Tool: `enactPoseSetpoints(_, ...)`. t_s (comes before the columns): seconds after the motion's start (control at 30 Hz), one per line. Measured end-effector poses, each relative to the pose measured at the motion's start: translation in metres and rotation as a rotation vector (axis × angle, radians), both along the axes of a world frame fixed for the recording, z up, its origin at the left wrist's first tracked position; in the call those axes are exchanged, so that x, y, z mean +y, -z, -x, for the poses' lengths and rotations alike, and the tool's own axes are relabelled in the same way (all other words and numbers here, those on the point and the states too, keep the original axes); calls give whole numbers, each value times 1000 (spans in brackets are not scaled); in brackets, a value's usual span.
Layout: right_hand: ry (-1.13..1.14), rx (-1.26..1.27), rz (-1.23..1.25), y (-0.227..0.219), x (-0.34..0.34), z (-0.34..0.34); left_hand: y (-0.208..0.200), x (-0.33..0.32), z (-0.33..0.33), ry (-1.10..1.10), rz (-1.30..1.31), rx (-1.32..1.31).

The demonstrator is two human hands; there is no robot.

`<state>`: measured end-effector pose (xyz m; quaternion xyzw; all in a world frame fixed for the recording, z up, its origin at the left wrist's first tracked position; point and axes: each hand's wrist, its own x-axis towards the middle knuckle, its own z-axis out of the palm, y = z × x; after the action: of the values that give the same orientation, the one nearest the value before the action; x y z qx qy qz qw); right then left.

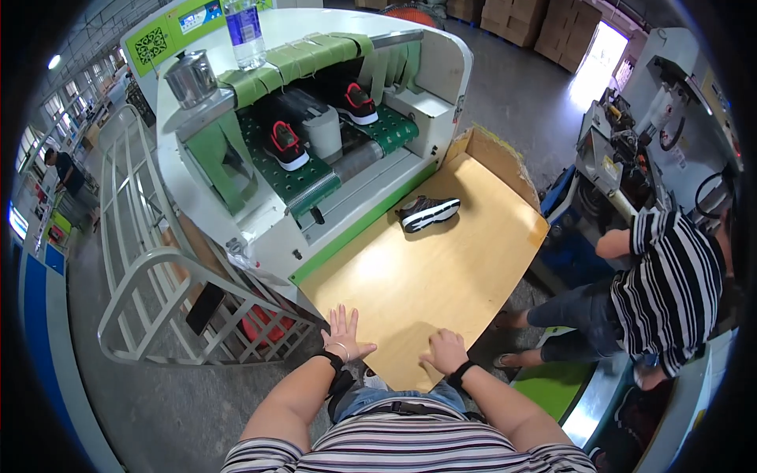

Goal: The recorder is loading shoes into a heat-setting machine and organizing them on a conveyor belt in a shoe factory.

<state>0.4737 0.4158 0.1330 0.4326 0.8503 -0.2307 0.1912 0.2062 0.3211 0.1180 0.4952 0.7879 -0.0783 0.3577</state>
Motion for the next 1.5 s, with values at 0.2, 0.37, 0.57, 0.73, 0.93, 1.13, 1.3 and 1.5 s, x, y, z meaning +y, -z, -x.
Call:
enactPoseSetpoints(0.2,-221,402,-276,-25,80,108,9,-3,3,-17,15,13)
enactPoseSetpoints(0.37,-121,387,-473,-12,189,169,13,6,0,20,26,17)
enactPoseSetpoints(0.57,117,256,-512,25,179,137,12,0,3,12,-48,-13)
enactPoseSetpoints(0.73,955,874,-258,24,181,142,12,-7,11,-5,59,-61)
enactPoseSetpoints(0.93,972,732,-245,20,232,154,21,4,6,51,88,-26)
enactPoseSetpoints(1.13,162,748,296,16,148,107,25,-2,7,25,66,-2)
enactPoseSetpoints(1.3,-113,822,411,38,71,52,13,4,3,58,72,30)
enactPoseSetpoints(1.5,109,728,205,11,15,28,9,3,6,65,47,22)
